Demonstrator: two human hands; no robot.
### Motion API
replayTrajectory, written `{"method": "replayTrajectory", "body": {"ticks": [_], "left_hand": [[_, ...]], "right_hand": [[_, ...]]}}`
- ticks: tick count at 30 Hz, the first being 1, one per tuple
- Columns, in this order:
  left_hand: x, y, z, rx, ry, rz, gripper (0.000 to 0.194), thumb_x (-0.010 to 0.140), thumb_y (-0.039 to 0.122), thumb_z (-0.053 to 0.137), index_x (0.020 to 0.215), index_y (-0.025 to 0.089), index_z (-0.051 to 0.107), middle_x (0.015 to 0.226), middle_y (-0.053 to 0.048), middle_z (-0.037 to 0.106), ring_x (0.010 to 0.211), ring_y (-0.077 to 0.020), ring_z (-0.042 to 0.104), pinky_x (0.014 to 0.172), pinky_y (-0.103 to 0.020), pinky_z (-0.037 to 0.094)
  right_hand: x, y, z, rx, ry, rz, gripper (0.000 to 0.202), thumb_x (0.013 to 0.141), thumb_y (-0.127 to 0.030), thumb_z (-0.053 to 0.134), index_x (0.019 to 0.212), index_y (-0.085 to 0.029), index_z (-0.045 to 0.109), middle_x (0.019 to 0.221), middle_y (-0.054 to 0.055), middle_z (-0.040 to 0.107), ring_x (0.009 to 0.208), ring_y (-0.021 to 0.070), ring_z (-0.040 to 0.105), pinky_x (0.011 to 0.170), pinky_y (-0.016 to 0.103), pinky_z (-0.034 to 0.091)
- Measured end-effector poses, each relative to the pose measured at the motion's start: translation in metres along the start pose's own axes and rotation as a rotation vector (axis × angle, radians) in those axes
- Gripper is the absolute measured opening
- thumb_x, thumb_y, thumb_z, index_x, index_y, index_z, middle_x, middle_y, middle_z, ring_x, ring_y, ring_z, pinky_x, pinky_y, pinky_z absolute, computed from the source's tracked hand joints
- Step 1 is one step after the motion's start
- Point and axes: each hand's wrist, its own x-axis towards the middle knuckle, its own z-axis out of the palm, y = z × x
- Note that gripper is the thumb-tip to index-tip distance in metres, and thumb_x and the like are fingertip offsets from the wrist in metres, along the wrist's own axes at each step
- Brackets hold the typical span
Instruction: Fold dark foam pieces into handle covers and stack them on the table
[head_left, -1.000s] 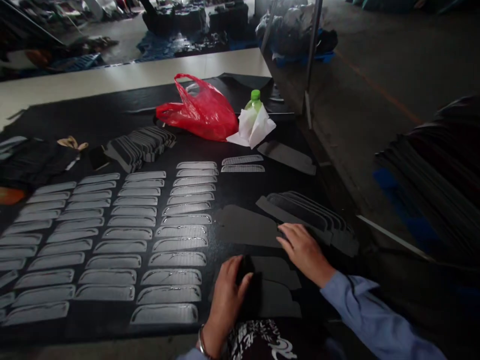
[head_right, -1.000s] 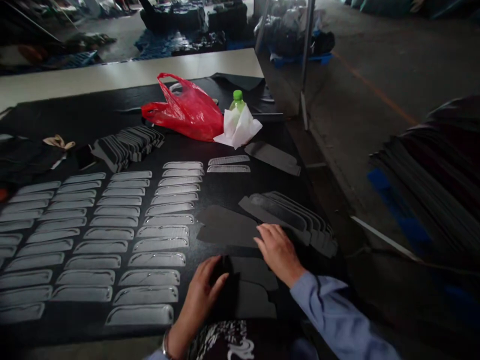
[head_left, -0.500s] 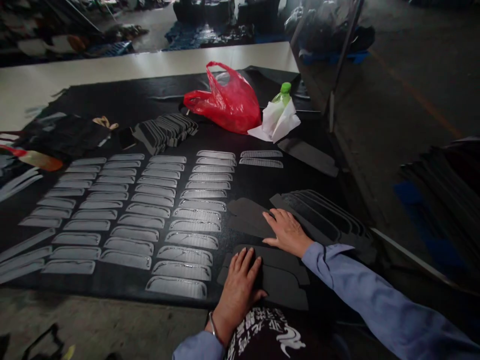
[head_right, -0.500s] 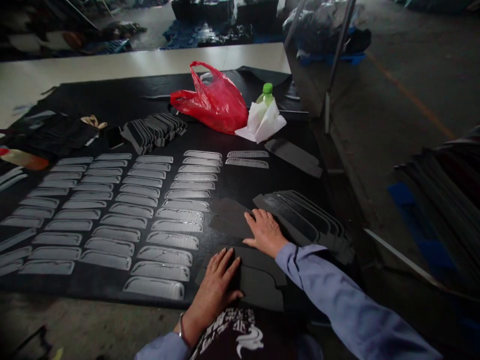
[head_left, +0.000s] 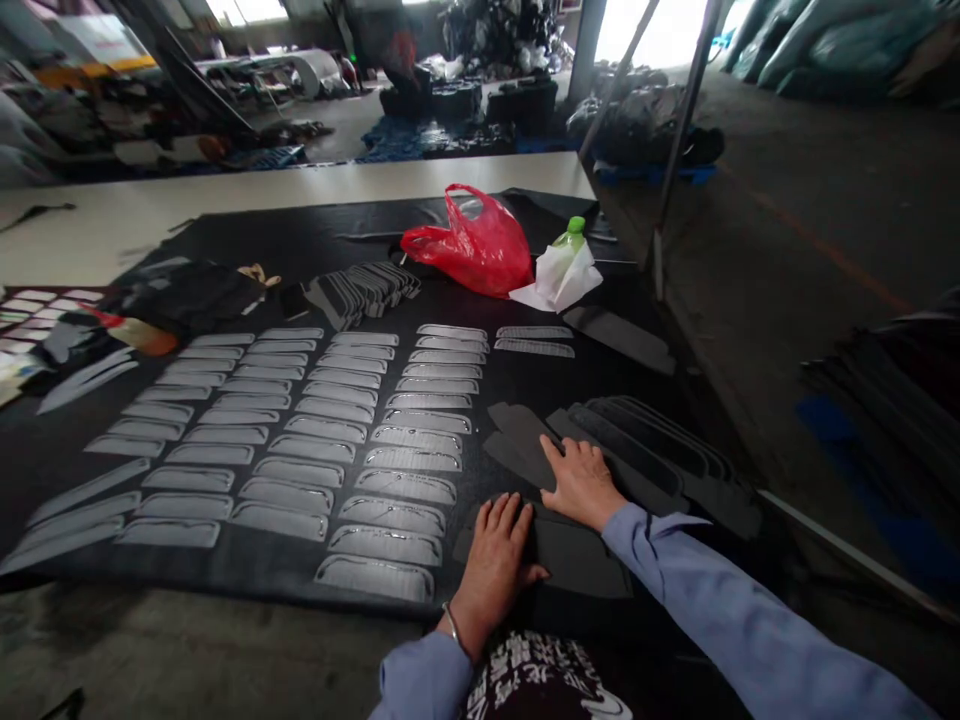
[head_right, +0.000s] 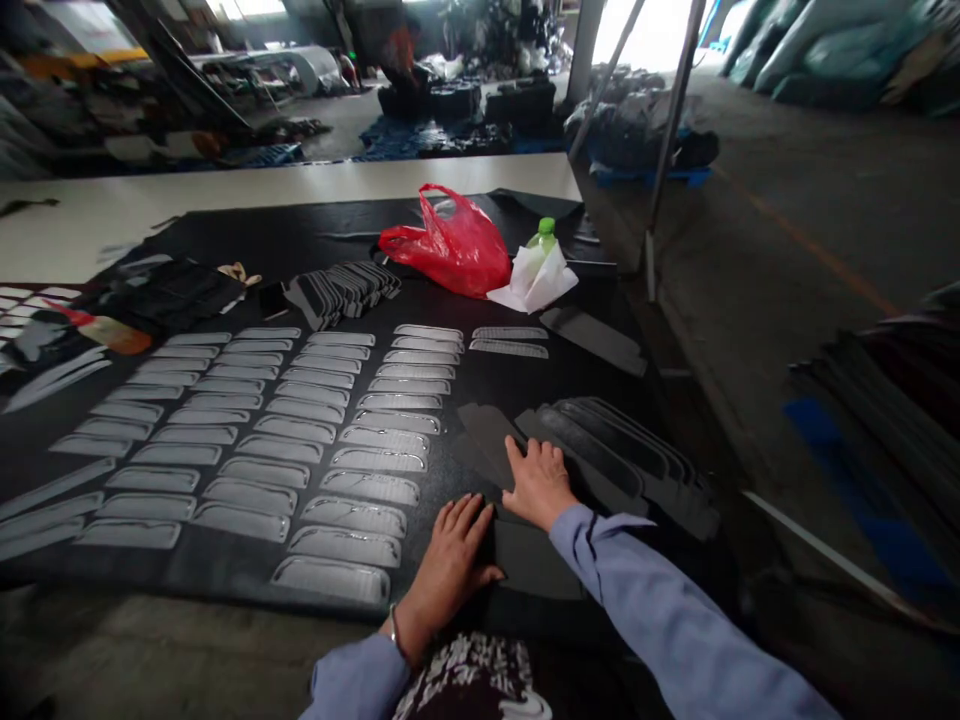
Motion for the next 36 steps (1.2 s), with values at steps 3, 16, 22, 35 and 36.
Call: {"method": "replayTrajectory", "body": {"ticks": [3, 16, 22, 35, 36], "left_hand": [[-0.001, -0.001, -0.005, -0.013, 0.006, 0.024, 0.085, 0.059, 0.037, 0.081, 0.130, 0.016, 0.041, 0.135, -0.017, 0.046, 0.126, -0.0327, 0.040, 0.104, -0.057, 0.034], [0.000, 0.001, -0.002, 0.007, 0.083, 0.083, 0.082, 0.062, 0.042, 0.077, 0.128, 0.009, 0.042, 0.134, -0.022, 0.044, 0.127, -0.0354, 0.038, 0.101, -0.057, 0.036], [-0.037, -0.002, -0.030, -0.084, 0.219, 0.353, 0.034, 0.081, 0.035, 0.061, 0.106, 0.011, 0.055, 0.103, -0.013, 0.064, 0.099, -0.0230, 0.058, 0.084, -0.037, 0.052], [-0.029, -0.014, -0.032, 0.012, 0.081, 0.096, 0.088, 0.065, 0.031, 0.074, 0.138, 0.020, 0.027, 0.145, -0.017, 0.029, 0.136, -0.0342, 0.022, 0.104, -0.055, 0.033], [-0.021, -0.013, -0.032, 0.023, 0.035, 0.083, 0.094, 0.062, 0.030, 0.077, 0.140, 0.022, 0.024, 0.148, -0.016, 0.026, 0.137, -0.0346, 0.017, 0.105, -0.057, 0.029]], "right_hand": [[-0.001, 0.005, -0.002, 0.062, 0.024, 0.024, 0.078, 0.068, -0.044, 0.064, 0.136, -0.016, 0.038, 0.110, 0.016, 0.056, 0.100, 0.0320, 0.049, 0.084, 0.041, 0.033], [-0.034, 0.039, -0.017, 0.551, 0.085, -0.017, 0.069, 0.066, -0.034, 0.062, 0.130, -0.015, 0.045, 0.116, 0.012, 0.059, 0.106, 0.0255, 0.055, 0.092, 0.039, 0.042], [-0.073, 0.024, -0.020, 0.552, 0.121, -0.140, 0.071, 0.066, -0.029, 0.060, 0.134, -0.019, 0.040, 0.119, 0.010, 0.055, 0.109, 0.0244, 0.051, 0.096, 0.040, 0.040], [-0.093, 0.011, 0.044, 0.184, 0.126, -0.359, 0.086, 0.062, -0.035, 0.075, 0.136, -0.017, 0.038, 0.132, 0.018, 0.045, 0.120, 0.0334, 0.040, 0.097, 0.050, 0.034], [-0.091, 0.012, 0.042, 0.187, 0.124, -0.374, 0.082, 0.064, -0.033, 0.074, 0.136, -0.017, 0.039, 0.130, 0.017, 0.047, 0.118, 0.0324, 0.042, 0.096, 0.049, 0.036]]}}
